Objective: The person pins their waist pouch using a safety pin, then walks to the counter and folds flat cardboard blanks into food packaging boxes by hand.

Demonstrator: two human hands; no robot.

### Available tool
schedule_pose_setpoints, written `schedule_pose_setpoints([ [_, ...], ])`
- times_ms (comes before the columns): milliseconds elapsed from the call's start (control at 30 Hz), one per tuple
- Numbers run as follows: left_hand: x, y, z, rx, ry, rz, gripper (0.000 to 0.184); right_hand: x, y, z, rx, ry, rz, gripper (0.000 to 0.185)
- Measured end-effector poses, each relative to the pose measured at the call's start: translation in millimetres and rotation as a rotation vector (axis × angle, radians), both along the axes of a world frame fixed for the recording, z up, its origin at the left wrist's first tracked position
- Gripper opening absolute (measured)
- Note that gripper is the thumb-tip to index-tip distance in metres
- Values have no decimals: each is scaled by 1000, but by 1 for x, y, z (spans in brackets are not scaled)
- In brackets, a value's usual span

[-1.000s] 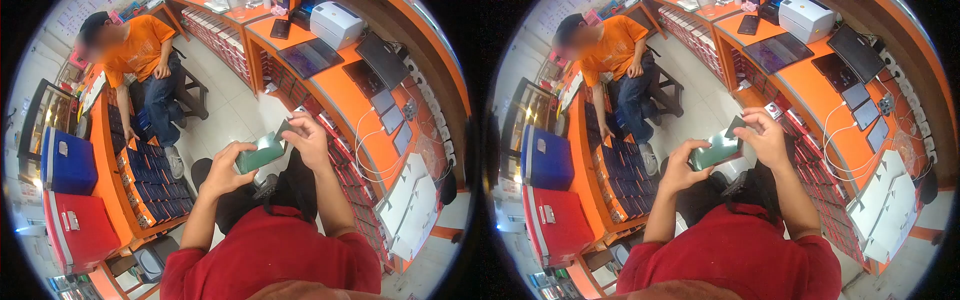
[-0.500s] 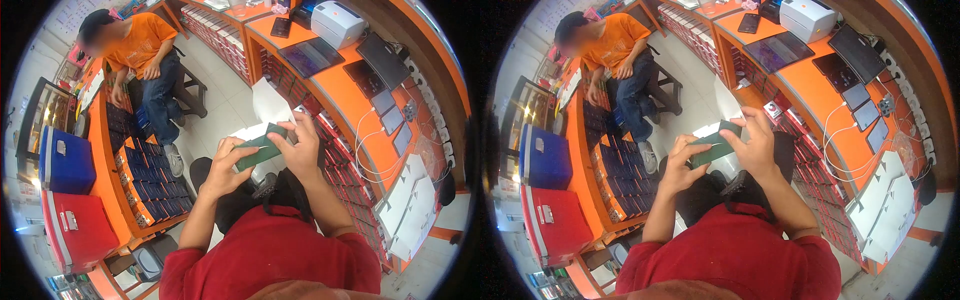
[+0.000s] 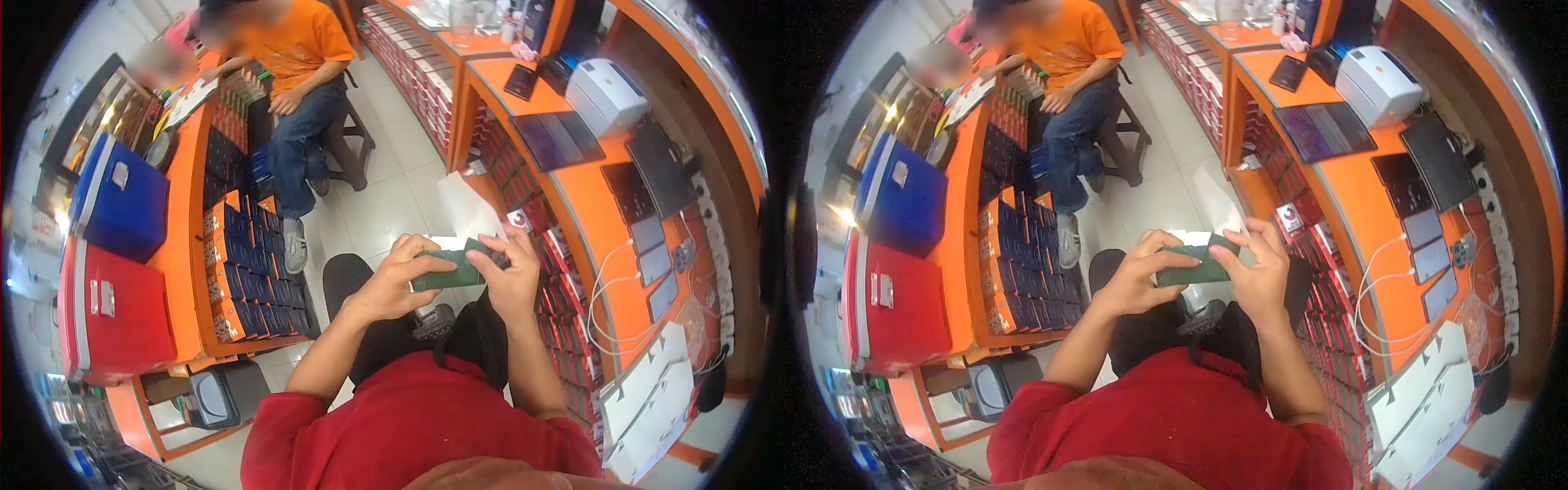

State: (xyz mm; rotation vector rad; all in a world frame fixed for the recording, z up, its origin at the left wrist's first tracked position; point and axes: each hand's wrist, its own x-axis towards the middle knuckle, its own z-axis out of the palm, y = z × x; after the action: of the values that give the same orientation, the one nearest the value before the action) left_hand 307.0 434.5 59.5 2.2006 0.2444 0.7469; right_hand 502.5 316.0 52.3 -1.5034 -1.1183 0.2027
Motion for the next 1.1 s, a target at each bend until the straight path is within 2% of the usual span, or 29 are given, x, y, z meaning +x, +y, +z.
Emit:
schedule_pose_setpoints([
  [100,-4,0,-5,-49,31,-14,49,-8,0,4,-27,37,127,31],
  [167,-4,0,-6,-50,23,-7,50,-7,4,-5,-15,-28,123,29],
  [233,-5,1,-7,-52,46,2,49,-6,7,-5,-94,153,28,25],
  [367,-4,4,-6,-26,23,4,49,-6,11,-13,-15,72,123,24],
  [567,-8,0,-16,-146,42,-10,50,0,5,-9,-70,-66,240,23],
  [633,-5,-5,-20,-199,26,78,58,0,5,-17,-69,-41,190,25],
  [667,-2,-7,-24,-194,18,76,58,2,4,-27,-120,110,183,26],
  [733,5,-12,-31,157,27,96,60,0,2,-47,-140,35,150,25],
  [833,8,-20,-36,159,16,89,58,1,-7,-53,-185,-127,135,21],
  [900,8,-24,-41,174,24,87,55,2,-13,-61,-176,59,177,24],
  [933,8,-25,-44,177,50,87,53,0,-14,-71,-164,394,168,36],
  [1033,12,-28,-43,176,123,25,49,-6,-11,-69,-5,538,52,46],
  [1100,14,-33,-41,176,177,-49,46,-6,-11,-69,-28,509,19,49],
])
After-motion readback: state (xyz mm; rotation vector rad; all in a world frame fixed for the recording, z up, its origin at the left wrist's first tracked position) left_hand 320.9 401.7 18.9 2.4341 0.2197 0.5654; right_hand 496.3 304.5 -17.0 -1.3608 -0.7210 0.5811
